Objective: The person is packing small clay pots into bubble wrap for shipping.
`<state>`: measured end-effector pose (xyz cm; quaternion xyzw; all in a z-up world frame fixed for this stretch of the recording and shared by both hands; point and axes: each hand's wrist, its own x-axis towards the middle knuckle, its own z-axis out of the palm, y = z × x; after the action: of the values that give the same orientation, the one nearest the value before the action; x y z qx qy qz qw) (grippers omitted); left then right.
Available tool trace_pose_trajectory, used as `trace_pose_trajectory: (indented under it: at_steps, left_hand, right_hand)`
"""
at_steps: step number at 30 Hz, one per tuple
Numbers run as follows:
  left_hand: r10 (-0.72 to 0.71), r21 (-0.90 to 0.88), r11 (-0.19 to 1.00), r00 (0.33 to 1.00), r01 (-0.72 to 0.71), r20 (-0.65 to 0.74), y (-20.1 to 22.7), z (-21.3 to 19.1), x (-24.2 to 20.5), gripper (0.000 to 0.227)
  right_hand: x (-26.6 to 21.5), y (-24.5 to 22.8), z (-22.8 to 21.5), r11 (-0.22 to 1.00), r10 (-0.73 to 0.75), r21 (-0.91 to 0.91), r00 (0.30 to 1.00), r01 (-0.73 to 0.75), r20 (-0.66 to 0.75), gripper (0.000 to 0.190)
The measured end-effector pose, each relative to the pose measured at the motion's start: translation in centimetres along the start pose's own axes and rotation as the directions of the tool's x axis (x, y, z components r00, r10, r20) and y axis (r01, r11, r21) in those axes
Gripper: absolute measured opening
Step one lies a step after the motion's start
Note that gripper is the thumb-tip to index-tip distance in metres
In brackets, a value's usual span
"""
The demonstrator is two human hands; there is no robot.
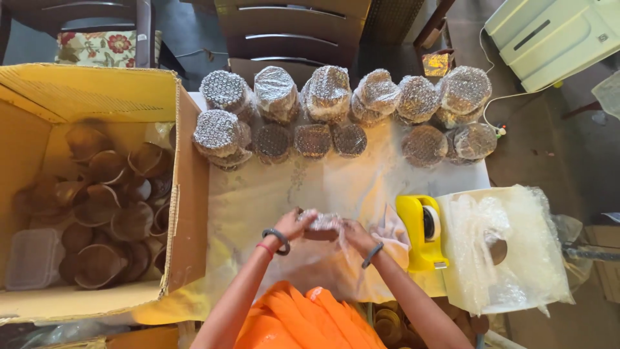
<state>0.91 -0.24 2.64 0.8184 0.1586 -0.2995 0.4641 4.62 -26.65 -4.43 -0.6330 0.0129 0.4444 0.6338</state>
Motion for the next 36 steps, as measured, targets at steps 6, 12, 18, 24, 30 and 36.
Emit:
trace_pose_trajectory:
  at_steps: [6,12,18,24,30,36]
  left_hand:
    - [-0.041,-0.27,0.962,0.999,0.046,0.024,-5.6,3.4,10.0,0.101]
    - [-0.031,-0.311,0.95,0.999,0.019,-0.034,-2.9,0.1,5.1,0.08]
    - [-0.055,-0.521,0.85,0.974,-0.07,-0.221,-8.6,0.9,6.3,0.049]
    - [-0.222,-0.425,0.898,0.715,-0.116,-0.663,-7.4,-2.4,1.6,0.015]
    - [0.241,0.103,0.964,0.653,-0.244,-0.718,1.1,-1.6,-2.4,0.017]
    - [0.54,0.399,0.837,0.68,-0.373,-0.496,1.9,0.9,2.8,0.04]
  right_hand:
    - [6.4,3.3,-5.0,0.963,0.262,0.006,0.929,-0.27,-0.261,0.084]
    - [2.5,-0.5,-5.2,0.979,0.203,0.057,0.915,-0.195,-0.348,0.089]
    - [-9.0,-12.7,2.9,0.843,-0.04,-0.5,0.904,-0.198,-0.426,0.082]
    - [-2.7,-0.3,-10.0,0.595,-0.588,-0.787,0.58,-0.161,-0.563,0.03]
    - [-4.7,-11.2,-1.4,0.454,-0.816,-0.881,0.459,0.136,-0.35,0.057]
    - [0.6,-15.8,3.7,0.27,-0.432,-0.955,0.872,-0.12,-0.232,0.1]
